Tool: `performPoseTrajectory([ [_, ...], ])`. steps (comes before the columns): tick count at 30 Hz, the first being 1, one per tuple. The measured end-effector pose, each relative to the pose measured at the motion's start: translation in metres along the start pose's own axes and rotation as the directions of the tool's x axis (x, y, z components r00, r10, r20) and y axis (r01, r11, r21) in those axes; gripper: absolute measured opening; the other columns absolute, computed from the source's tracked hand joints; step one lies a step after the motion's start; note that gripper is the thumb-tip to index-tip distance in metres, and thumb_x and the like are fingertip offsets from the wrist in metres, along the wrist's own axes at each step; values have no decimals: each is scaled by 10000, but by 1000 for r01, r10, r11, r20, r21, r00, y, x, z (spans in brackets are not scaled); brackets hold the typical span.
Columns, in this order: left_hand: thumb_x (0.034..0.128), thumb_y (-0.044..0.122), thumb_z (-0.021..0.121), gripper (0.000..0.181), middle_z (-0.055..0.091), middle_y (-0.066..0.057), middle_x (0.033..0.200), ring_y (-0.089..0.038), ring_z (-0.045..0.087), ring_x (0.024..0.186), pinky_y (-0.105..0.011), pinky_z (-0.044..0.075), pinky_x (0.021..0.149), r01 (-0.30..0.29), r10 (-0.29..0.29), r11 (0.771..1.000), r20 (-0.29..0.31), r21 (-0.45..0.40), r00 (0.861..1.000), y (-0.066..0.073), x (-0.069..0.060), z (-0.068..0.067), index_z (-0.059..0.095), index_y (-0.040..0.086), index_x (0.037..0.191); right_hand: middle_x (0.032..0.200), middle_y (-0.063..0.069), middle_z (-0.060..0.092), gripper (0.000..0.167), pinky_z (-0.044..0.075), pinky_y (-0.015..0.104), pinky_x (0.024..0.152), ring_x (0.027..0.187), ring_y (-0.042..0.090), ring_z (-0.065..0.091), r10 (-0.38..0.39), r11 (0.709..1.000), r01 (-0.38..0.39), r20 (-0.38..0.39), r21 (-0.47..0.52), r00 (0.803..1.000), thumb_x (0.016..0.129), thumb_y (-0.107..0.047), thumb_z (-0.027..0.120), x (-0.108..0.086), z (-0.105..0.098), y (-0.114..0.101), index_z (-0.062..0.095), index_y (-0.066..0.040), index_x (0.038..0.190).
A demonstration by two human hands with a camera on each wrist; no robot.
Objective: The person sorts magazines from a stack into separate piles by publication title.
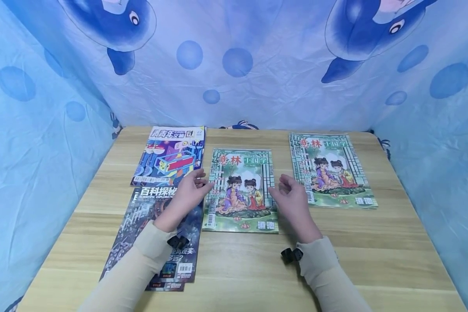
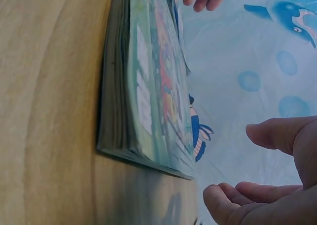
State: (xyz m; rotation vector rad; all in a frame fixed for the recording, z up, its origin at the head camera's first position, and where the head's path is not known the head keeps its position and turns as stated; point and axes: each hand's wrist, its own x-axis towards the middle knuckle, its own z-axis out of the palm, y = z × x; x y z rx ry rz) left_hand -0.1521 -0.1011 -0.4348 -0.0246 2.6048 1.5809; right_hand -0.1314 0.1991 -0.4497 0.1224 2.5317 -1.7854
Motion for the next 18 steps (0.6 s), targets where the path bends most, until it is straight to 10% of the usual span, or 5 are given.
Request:
performPoseTrajectory([
  [18, 963, 279, 694, 752, 460, -270, 1463, -406, 453, 1335, -536, 436, 1036, 109, -119, 985, 63, 134, 991, -1, 33, 15, 340, -93, 1512, 1426, 295, 496, 729, 416, 456, 1076, 1306, 406, 496, 75, 989, -67, 61, -130, 995, 954, -202, 729, 17, 7, 1, 362, 108, 1502],
])
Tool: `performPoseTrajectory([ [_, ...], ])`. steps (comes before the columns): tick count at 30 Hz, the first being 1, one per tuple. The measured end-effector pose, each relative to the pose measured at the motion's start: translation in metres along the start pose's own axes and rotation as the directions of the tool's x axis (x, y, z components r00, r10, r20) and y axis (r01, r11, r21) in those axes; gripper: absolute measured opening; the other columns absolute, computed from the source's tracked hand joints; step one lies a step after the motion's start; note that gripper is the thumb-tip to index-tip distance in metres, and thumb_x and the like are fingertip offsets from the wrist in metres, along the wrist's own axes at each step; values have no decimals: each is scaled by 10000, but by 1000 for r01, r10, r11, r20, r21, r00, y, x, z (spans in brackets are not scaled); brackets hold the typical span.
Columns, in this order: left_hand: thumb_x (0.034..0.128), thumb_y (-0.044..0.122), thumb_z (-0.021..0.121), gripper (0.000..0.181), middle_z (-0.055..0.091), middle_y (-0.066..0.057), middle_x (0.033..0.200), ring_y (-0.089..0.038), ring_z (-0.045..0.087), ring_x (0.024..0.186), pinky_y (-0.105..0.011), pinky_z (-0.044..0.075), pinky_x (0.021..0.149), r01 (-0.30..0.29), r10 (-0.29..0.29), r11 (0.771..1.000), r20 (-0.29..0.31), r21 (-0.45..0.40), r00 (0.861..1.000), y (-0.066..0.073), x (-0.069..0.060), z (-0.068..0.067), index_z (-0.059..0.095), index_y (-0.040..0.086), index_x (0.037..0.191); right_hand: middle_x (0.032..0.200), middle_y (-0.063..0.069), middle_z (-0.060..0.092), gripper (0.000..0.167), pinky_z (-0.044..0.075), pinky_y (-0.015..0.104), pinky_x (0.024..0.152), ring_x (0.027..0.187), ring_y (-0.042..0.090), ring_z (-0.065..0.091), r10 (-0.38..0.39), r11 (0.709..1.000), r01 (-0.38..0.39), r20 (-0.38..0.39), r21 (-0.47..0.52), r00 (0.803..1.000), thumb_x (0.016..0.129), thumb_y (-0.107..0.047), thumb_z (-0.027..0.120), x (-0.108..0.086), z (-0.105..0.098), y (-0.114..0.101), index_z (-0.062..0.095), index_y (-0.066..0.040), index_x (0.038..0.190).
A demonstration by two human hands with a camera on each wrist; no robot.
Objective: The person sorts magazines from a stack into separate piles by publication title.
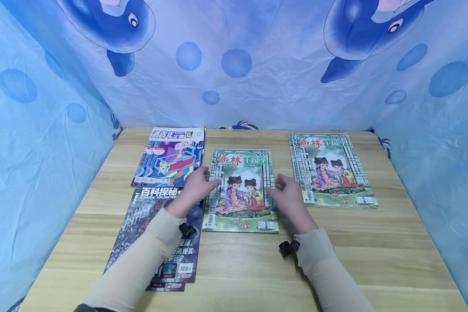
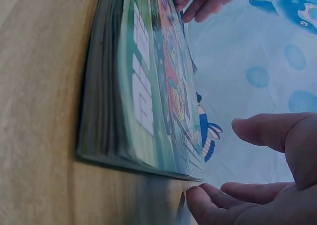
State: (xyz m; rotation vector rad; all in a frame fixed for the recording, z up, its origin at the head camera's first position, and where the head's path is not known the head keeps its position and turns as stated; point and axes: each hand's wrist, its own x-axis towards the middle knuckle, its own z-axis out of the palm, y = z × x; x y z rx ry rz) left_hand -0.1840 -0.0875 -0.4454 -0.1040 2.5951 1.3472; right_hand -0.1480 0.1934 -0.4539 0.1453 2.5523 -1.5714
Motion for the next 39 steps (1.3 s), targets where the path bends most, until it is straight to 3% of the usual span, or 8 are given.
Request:
performPoseTrajectory([
  [6, 940, 297, 721, 795, 462, -286, 1456, -420, 462, 1323, -536, 435, 1039, 22, -22, 1000, 0, 14, 1000, 0, 5, 2, 332, -93, 1513, 1426, 289, 499, 740, 411, 467, 1079, 1309, 405, 488, 27, 999, -27, 27, -27, 999, 959, -220, 727, 4, 1, -1, 354, 106, 1509],
  [18, 951, 315, 702, 786, 404, -246, 1519, -392, 426, 1355, -548, 412, 1058, 85, -81, 996, 79, -41, 994, 0, 9, -1, 323, -59, 1530, 1426, 285, 500, 714, 423, 459, 1070, 1299, 396, 497, 64, 998, -64, 30, 4, 998, 964, -204, 717, 9, 3, -1, 367, 100, 1506],
  [23, 951, 279, 713, 799, 383, -226, 1533, -374, 399, 1376, -535, 401, 1070, 125, -116, 982, 70, -143, 991, 1, 11, -1, 297, -52, 1547, 1438, 279, 491, 714, 420, 453, 1073, 1306, 394, 491, 77, 997, -77, 29, 20, 997, 963, -203, 715, 9, 3, -1, 364, 93, 1510],
  [28, 951, 229, 723, 833, 403, -189, 1503, -329, 400, 1369, -498, 410, 1070, 148, -137, 952, 57, -268, 989, 2, 10, -4, 245, -34, 1581, 1439, 266, 494, 690, 418, 449, 1075, 1307, 383, 486, 87, 996, -88, 20, 28, 996, 970, -203, 702, 9, 2, 0, 378, 77, 1512],
  [34, 942, 146, 730, 746, 491, -178, 1407, -319, 499, 1265, -483, 460, 1013, 132, -108, 947, 95, -293, 990, 5, 9, -9, 340, 4, 1561, 1442, 277, 485, 685, 410, 452, 1081, 1316, 392, 477, 78, 996, -79, 26, 46, 997, 978, -205, 690, 7, 1, 0, 372, 92, 1508],
  [39, 894, -23, 732, 759, 635, -162, 1278, -306, 642, 1091, -450, 513, 933, 96, -40, 943, 178, -318, 983, -3, 8, -7, 362, 79, 1549, 1457, 267, 472, 691, 399, 443, 1092, 1332, 383, 463, 100, 993, -102, 41, 57, 994, 983, -205, 686, 4, 0, 0, 356, 84, 1518],
])
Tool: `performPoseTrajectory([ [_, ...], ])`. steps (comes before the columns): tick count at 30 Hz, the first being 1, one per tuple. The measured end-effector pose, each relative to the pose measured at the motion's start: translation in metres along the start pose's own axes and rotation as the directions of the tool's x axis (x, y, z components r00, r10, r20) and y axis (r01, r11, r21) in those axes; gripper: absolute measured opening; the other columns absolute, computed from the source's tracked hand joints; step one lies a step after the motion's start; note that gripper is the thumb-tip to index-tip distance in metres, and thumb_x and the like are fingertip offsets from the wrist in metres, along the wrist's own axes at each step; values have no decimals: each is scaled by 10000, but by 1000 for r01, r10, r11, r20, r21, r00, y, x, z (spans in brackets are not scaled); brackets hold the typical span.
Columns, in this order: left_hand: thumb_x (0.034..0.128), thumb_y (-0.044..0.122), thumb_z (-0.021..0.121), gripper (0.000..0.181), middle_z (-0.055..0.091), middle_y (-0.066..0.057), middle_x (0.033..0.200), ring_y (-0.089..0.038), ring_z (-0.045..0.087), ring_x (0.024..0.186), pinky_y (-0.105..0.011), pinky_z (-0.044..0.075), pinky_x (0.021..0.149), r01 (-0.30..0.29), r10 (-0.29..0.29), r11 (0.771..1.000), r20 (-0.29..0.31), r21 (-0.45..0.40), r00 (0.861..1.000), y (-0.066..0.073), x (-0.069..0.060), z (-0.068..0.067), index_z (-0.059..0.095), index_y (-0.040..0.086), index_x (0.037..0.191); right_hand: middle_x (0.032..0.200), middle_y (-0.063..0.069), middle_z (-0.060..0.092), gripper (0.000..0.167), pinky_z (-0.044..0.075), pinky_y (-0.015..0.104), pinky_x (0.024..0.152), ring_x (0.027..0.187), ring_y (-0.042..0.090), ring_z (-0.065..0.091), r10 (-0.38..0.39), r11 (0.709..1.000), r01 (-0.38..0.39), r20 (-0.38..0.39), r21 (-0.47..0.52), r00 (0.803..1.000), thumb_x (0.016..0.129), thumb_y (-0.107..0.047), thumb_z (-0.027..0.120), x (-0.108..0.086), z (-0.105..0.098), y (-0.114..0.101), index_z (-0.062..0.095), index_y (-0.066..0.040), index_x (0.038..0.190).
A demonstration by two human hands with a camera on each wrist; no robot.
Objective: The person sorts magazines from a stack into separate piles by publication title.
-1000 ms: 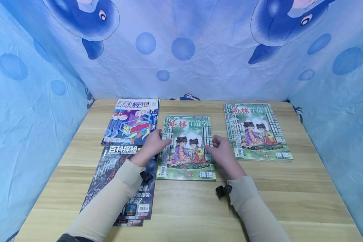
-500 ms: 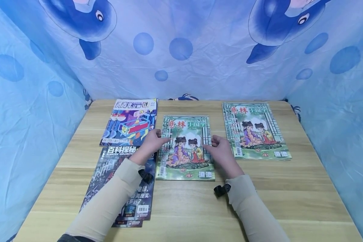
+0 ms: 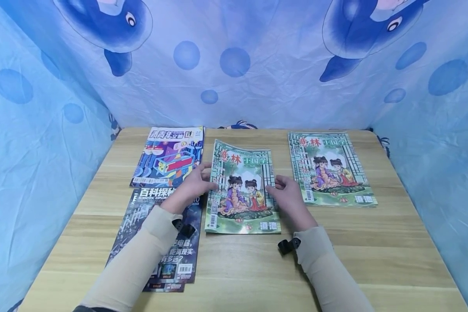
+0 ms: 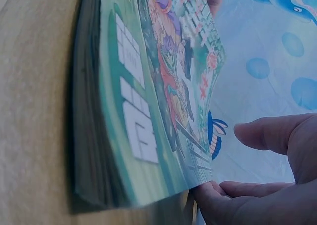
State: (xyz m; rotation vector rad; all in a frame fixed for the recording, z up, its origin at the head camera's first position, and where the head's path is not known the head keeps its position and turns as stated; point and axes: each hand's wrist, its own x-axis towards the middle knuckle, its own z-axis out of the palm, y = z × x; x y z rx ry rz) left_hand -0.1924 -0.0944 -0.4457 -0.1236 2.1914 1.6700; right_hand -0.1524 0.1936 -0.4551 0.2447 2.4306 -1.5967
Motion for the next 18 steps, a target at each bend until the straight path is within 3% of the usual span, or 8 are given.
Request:
performPoseTrajectory([
  [3, 872, -80, 732, 790, 665, -160, 1251, -284, 671, 1050, -414, 546, 877, -12, 11, 1000, 57, 15, 998, -6, -1, 1, 351, 67, 1548, 1463, 265, 466, 696, 399, 438, 1092, 1336, 381, 459, 5, 1000, -5, 8, 7, 1000, 983, -200, 690, 0, -1, 1, 349, 82, 1521],
  [9, 908, -96, 686, 733, 709, -153, 1103, -316, 715, 863, -445, 596, 621, 14, -11, 999, 88, -42, 996, -6, -6, 0, 361, 104, 1533, 1449, 267, 478, 685, 403, 445, 1088, 1326, 384, 466, -6, 1000, 6, 11, 25, 1000, 983, -189, 692, 1, -2, 1, 359, 81, 1518],
  [18, 944, -33, 683, 795, 722, -134, 1035, -288, 699, 777, -386, 566, 588, 19, -13, 998, 87, -58, 996, -4, -12, -4, 270, 149, 1599, 1443, 266, 488, 666, 418, 448, 1075, 1319, 383, 478, -50, 998, 51, 18, -28, 999, 982, -161, 692, 1, -3, 6, 372, 94, 1508],
])
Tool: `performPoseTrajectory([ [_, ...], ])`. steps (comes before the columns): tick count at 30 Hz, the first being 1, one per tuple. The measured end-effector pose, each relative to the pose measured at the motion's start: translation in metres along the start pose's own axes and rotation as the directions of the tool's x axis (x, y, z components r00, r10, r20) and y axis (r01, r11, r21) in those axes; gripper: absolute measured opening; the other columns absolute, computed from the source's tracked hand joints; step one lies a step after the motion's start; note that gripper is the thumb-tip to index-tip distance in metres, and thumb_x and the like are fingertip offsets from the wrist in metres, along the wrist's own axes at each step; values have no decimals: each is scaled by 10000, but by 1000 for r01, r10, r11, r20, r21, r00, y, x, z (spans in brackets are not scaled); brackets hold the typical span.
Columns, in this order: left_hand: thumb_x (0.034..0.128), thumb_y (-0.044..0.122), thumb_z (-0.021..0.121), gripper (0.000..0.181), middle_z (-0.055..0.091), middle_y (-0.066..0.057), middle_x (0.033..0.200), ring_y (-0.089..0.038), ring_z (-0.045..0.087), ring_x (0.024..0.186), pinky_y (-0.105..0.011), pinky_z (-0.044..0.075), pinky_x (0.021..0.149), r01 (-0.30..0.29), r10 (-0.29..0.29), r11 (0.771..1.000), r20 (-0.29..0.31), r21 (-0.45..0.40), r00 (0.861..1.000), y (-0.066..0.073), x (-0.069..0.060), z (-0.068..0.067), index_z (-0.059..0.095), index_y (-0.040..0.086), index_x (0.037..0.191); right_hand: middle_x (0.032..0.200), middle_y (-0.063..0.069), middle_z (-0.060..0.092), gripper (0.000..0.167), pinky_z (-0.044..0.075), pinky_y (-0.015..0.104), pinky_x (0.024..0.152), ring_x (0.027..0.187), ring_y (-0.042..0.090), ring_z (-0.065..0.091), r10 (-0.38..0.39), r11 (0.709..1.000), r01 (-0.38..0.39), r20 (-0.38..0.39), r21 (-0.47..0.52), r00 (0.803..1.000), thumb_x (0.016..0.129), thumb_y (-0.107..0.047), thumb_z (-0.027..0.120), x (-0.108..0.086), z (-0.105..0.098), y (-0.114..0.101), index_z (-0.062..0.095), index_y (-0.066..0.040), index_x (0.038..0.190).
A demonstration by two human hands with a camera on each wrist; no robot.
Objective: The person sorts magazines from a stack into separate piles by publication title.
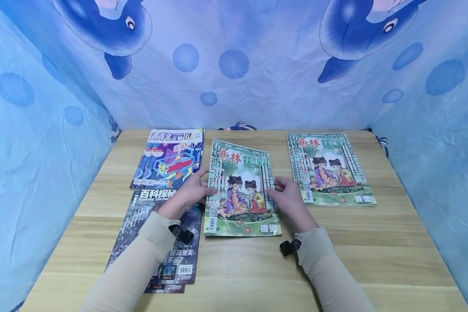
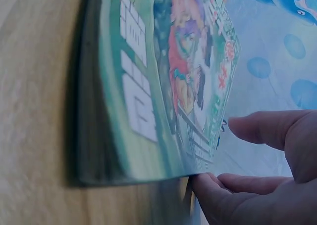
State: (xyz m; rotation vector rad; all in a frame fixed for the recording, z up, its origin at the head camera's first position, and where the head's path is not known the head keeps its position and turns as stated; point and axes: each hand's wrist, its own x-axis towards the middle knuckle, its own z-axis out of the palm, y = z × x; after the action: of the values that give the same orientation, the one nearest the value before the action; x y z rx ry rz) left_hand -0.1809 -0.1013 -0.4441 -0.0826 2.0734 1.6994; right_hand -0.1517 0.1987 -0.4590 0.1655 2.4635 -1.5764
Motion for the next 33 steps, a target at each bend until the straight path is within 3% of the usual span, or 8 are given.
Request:
performPoseTrajectory([
  [5, 945, -45, 673, 746, 730, -157, 1039, -301, 708, 803, -400, 582, 633, -16, 19, 995, 26, -94, 999, 2, -4, 0, 332, 184, 1567, 1442, 279, 481, 766, 418, 458, 1073, 1319, 401, 470, -34, 999, 34, 44, -13, 998, 922, -125, 759, 0, -3, 3, 338, 101, 1520],
  [8, 943, -46, 673, 723, 734, -174, 1030, -300, 713, 808, -384, 575, 635, -22, 28, 987, 36, -159, 999, 6, -7, 2, 367, 215, 1543, 1437, 264, 479, 872, 421, 467, 1069, 1311, 398, 470, -11, 1000, 10, 82, 20, 997, 892, -166, 797, -2, -8, 3, 283, 63, 1558],
  [14, 928, -84, 667, 727, 728, -208, 1040, -284, 720, 816, -336, 563, 626, -56, 66, 967, 31, -248, 997, 12, -5, 11, 396, 212, 1534, 1590, 299, 246, 1019, 276, 503, 1155, 1451, 434, 258, 39, 991, -55, 135, 119, 990, 880, -234, 816, -5, -23, 7, 144, 62, 1587],
  [21, 896, -122, 667, 716, 725, -216, 1028, -289, 719, 785, -316, 555, 595, -59, 66, 958, 14, -282, 998, 13, 5, 28, 432, 164, 1509, 1635, 257, 159, 1055, 241, 497, 1168, 1486, 406, 180, 81, 981, -94, 85, 167, 993, 866, -240, 830, -9, -39, 7, 122, 21, 1603],
  [24, 885, -114, 682, 743, 731, -198, 1013, -281, 718, 770, -309, 533, 590, -51, 56, 960, 11, -276, 998, 14, 11, 37, 427, 167, 1524, 1638, 257, 146, 1051, 233, 505, 1169, 1489, 410, 169, 76, 988, -83, 57, 129, 995, 877, -273, 824, -11, -47, 9, 121, 10, 1606],
  [27, 892, -92, 687, 754, 735, -176, 1022, -300, 725, 818, -352, 557, 667, -32, 41, 961, 25, -276, 999, 19, 16, 44, 411, 183, 1538, 1635, 260, 161, 1036, 241, 518, 1165, 1485, 414, 181, 62, 995, -64, 25, 74, 998, 887, -315, 817, -12, -56, 9, 143, -4, 1610],
  [33, 906, -88, 674, 731, 733, -181, 1025, -318, 726, 838, -412, 587, 735, -35, 57, 960, 71, -279, 996, 27, 25, 56, 402, 157, 1538, 1630, 269, 169, 1027, 264, 539, 1151, 1478, 434, 196, 45, 999, -44, -23, 20, 999, 888, -348, 814, -14, -72, 12, 168, -4, 1608],
])
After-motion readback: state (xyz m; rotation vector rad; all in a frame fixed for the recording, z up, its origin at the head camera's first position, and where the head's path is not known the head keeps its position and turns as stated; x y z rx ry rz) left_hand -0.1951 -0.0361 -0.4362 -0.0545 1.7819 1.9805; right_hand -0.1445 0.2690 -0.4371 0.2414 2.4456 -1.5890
